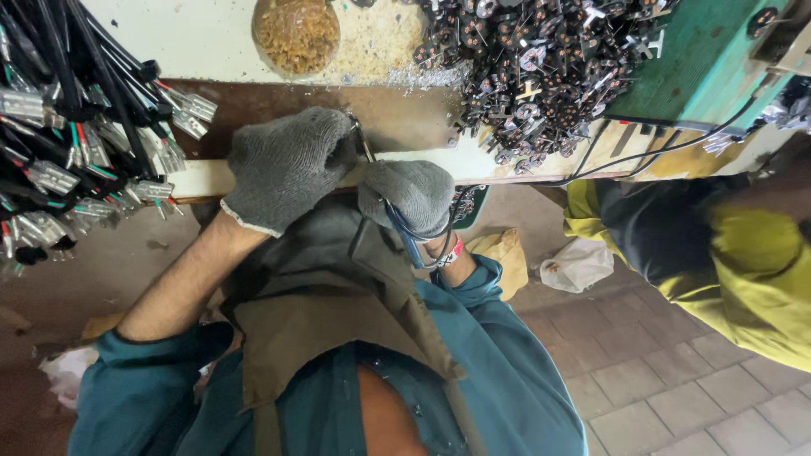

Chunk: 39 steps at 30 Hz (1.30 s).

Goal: The person sits at a workbench and solders wire leads onto small electronic components one at a time using a soldering iron, placing finished parts on the bench and picking up new components and wires to continue the work.

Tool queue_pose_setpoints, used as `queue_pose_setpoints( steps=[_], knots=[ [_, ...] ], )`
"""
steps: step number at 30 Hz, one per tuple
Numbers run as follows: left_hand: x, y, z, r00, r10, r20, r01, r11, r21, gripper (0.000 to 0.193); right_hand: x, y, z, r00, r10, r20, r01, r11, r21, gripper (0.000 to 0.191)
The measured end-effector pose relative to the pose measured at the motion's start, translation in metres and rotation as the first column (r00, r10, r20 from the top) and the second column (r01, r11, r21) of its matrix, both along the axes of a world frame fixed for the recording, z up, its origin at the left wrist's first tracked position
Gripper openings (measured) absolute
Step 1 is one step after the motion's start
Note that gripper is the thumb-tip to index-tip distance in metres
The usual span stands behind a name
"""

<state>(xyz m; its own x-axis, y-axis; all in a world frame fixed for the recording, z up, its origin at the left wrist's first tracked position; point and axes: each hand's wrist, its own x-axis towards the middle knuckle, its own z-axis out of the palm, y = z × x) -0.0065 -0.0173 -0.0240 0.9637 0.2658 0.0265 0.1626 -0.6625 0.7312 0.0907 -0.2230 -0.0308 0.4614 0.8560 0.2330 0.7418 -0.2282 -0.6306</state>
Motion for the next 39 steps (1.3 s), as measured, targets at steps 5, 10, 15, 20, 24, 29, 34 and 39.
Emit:
queue_pose_setpoints(
  steps=[5,10,15,20,24,29,34,39],
  knots=[
    [0.001,0.0,0.002,0.996,0.037,0.085,-0.032,0.998,-0.06,0.011,0.001,0.003,0.01,0.622,-0.447,-0.643,0.571,0.821,-0.019,0.015],
    [0.002,0.001,0.006,0.988,0.049,0.149,-0.054,0.998,0.027,0.007,0.002,0.002,0.042,0.724,-0.439,-0.532,0.625,0.745,0.235,0.013],
    [0.002,0.002,0.008,0.976,0.042,0.214,-0.054,0.997,0.054,0.005,0.001,0.013,0.036,0.926,-0.316,-0.208,0.339,0.937,0.087,0.011],
    [0.005,0.001,0.006,0.992,0.047,0.117,-0.076,0.962,0.261,0.005,-0.018,-0.002,0.029,0.937,-0.305,-0.171,0.324,0.942,0.092,0.01],
    [0.005,0.001,0.007,0.975,0.057,0.215,-0.084,0.99,0.115,0.003,-0.016,0.0,0.019,0.949,-0.283,-0.136,0.294,0.954,0.062,0.009],
    [0.001,0.003,0.006,0.994,-0.002,0.11,-0.002,0.999,0.034,0.011,-0.017,0.0,0.018,0.908,-0.362,-0.212,0.392,0.912,0.122,0.009],
    [0.0,0.003,0.003,0.999,-0.014,0.043,0.016,0.998,-0.063,0.013,-0.018,-0.003,0.0,0.937,-0.325,-0.127,0.334,0.941,0.058,0.01],
    [0.0,0.004,0.006,1.0,-0.027,0.011,0.028,0.998,-0.06,0.019,-0.011,0.005,-0.009,0.935,-0.332,-0.125,0.341,0.938,0.059,0.01]
  ],
)
